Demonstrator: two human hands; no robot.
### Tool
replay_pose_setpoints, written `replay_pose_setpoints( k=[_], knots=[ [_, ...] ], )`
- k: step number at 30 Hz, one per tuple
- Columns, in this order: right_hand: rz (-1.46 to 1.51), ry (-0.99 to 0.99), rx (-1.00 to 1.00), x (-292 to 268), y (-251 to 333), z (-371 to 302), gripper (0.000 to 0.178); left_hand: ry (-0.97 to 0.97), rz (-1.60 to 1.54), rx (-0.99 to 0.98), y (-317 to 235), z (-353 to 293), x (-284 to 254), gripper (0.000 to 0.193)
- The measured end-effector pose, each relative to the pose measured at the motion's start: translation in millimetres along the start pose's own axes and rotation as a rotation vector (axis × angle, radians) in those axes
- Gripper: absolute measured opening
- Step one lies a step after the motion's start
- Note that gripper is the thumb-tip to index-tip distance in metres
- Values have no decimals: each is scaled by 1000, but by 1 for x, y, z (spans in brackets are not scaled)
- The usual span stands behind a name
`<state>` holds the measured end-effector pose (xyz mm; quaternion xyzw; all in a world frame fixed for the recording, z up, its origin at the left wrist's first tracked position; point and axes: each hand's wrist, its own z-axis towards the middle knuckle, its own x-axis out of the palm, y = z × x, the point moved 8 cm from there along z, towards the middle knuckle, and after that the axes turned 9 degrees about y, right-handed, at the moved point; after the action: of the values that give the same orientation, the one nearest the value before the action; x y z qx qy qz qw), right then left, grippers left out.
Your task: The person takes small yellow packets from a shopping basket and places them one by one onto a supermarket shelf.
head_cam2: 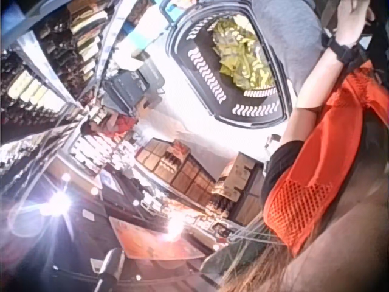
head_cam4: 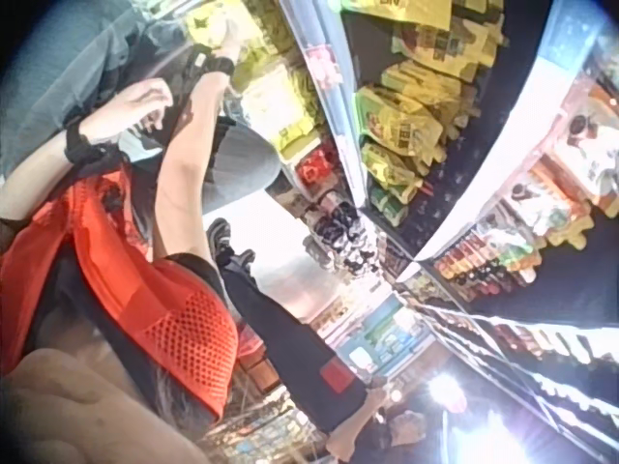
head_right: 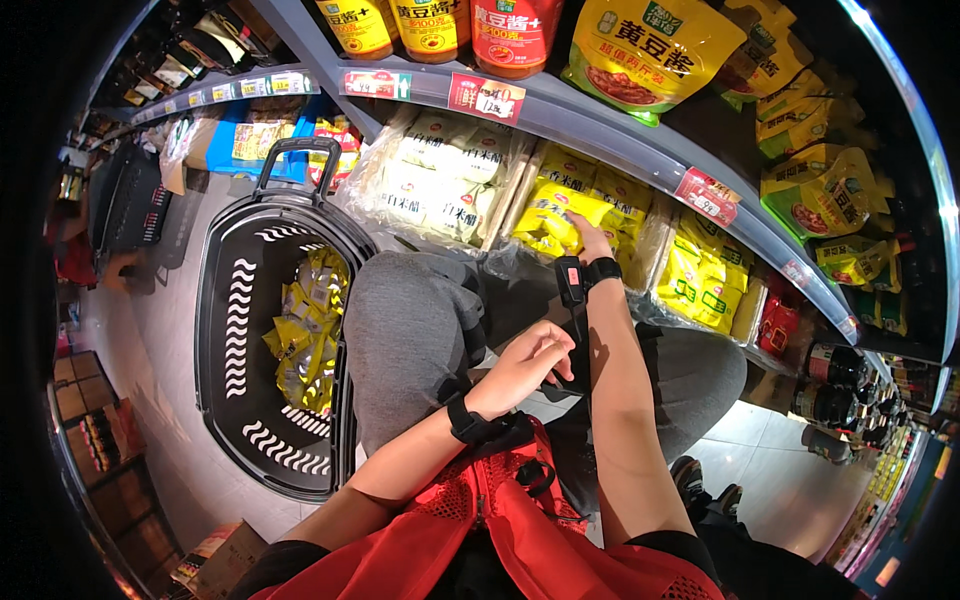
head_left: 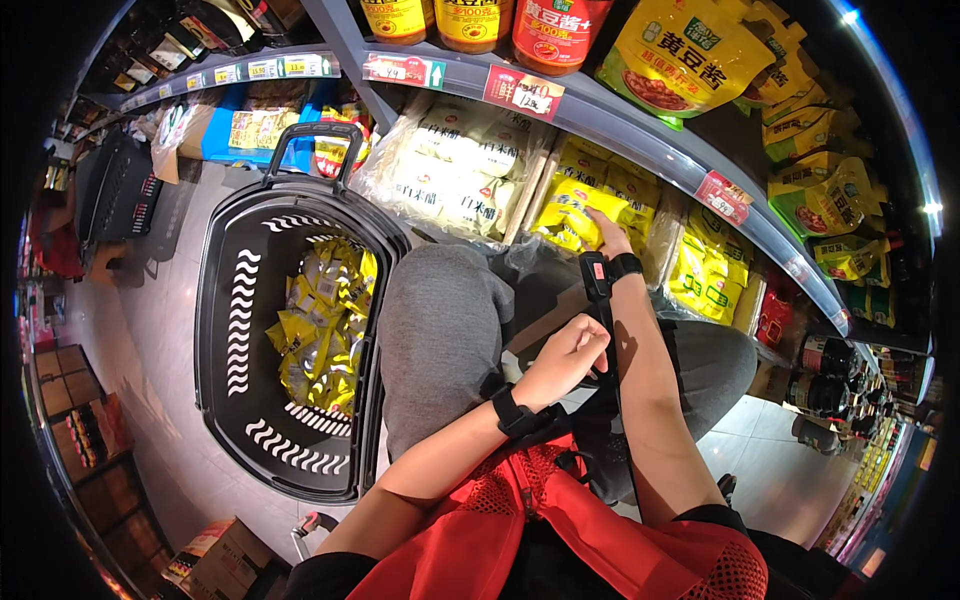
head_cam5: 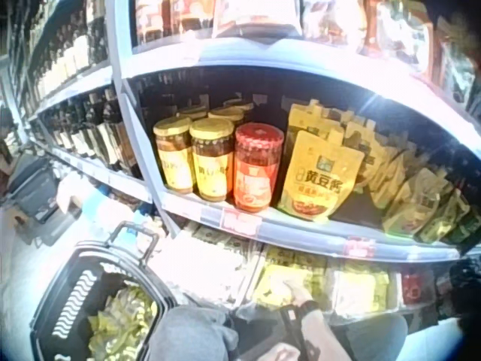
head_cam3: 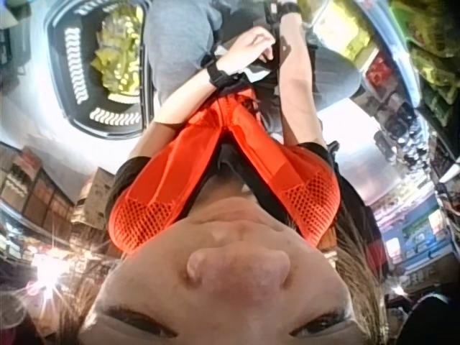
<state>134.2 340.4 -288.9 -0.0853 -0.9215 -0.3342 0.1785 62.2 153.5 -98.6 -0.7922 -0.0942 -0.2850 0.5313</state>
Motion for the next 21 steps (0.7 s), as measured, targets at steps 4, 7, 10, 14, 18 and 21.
replay_pose_setpoints(
  k=[4, 7, 10, 14, 18, 21],
  knots=[
    [-429, 91, 105, -44, -17, 51, 23, 46, 16, -20, 1, 9, 5, 11],
    [-674, 118, 190, -16, -22, 35, 23, -5, 28, -40, 6, 4, -11, 11],
    [-901, 66, 262, -14, -10, 23, 28, -37, 34, -2, -1, 3, -7, 14],
    [-1317, -289, -184, -48, 24, 37, 33, 7, 59, -11, -1, 9, 1, 14],
    [-1228, -253, -502, 27, 56, -2, 32, 18, 81, -49, 3, 4, -6, 11],
    [-526, 472, 164, 84, -4, -18, 29, 3, 62, -46, 5, 3, -8, 11]
  ],
)
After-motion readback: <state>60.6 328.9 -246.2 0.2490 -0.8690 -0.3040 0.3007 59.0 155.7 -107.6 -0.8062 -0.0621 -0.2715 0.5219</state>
